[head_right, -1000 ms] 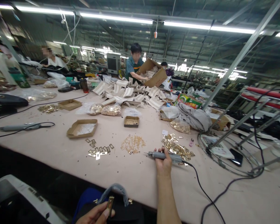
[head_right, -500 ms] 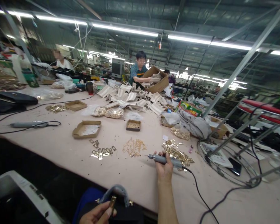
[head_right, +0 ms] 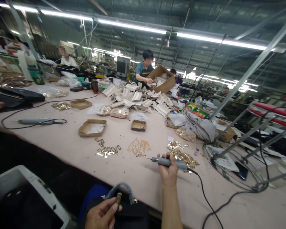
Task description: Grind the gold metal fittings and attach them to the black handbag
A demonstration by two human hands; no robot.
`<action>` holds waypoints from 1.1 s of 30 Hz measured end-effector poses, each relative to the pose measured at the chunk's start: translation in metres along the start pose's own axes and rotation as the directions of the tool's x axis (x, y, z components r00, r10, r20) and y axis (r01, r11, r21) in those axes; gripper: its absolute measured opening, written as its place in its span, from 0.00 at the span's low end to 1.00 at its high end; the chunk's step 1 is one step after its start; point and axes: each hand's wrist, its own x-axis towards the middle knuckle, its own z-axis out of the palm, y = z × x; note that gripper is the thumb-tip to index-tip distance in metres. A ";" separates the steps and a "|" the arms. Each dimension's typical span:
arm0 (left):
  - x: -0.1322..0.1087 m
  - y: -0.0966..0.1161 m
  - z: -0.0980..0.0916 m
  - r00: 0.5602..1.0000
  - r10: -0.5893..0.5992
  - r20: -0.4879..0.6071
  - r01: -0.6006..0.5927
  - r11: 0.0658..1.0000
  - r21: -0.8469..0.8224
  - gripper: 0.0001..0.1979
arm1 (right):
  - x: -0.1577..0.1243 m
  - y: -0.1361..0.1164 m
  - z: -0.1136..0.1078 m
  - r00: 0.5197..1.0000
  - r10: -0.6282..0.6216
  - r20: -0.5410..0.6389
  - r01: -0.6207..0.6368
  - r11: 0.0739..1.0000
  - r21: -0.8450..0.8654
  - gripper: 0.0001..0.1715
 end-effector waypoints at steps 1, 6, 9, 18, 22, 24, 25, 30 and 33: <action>-0.001 0.001 0.000 1.000 -0.002 0.009 0.002 1.000 0.014 0.27 | -0.010 -0.001 0.005 1.000 -0.004 0.008 0.004 1.000 -0.014 0.11; -0.004 0.010 0.002 0.997 -0.029 0.073 0.021 0.994 0.105 0.17 | -0.079 -0.001 0.040 0.989 -0.097 0.109 0.112 0.984 -0.139 0.10; -0.004 0.014 0.005 0.997 -0.057 0.060 0.049 0.990 0.136 0.15 | -0.120 0.007 0.061 0.980 -0.098 0.175 0.138 0.962 -0.235 0.11; -0.008 0.021 0.006 0.997 -0.072 0.033 0.064 0.979 0.196 0.13 | -0.166 0.043 0.077 0.944 -0.122 0.308 0.257 0.855 -0.450 0.09; -0.008 0.020 0.005 0.996 -0.076 0.039 0.068 0.981 0.181 0.13 | -0.166 0.049 0.075 0.936 -0.111 0.333 0.263 0.852 -0.453 0.09; -0.007 0.019 0.005 0.997 -0.071 0.041 0.063 0.982 0.175 0.13 | -0.167 0.051 0.075 0.930 -0.109 0.352 0.270 0.851 -0.451 0.08; -0.007 0.019 0.005 0.997 -0.068 0.045 0.059 0.982 0.177 0.13 | -0.167 0.052 0.075 0.927 -0.108 0.359 0.274 0.850 -0.450 0.07; -0.006 0.015 0.004 0.997 -0.055 0.049 0.043 0.975 0.219 0.12 | -0.169 0.056 0.076 0.923 -0.101 0.370 0.272 0.853 -0.445 0.07; -0.006 0.012 0.003 0.998 -0.043 0.048 0.031 0.973 0.229 0.12 | -0.169 0.058 0.076 0.921 -0.106 0.376 0.280 0.850 -0.447 0.06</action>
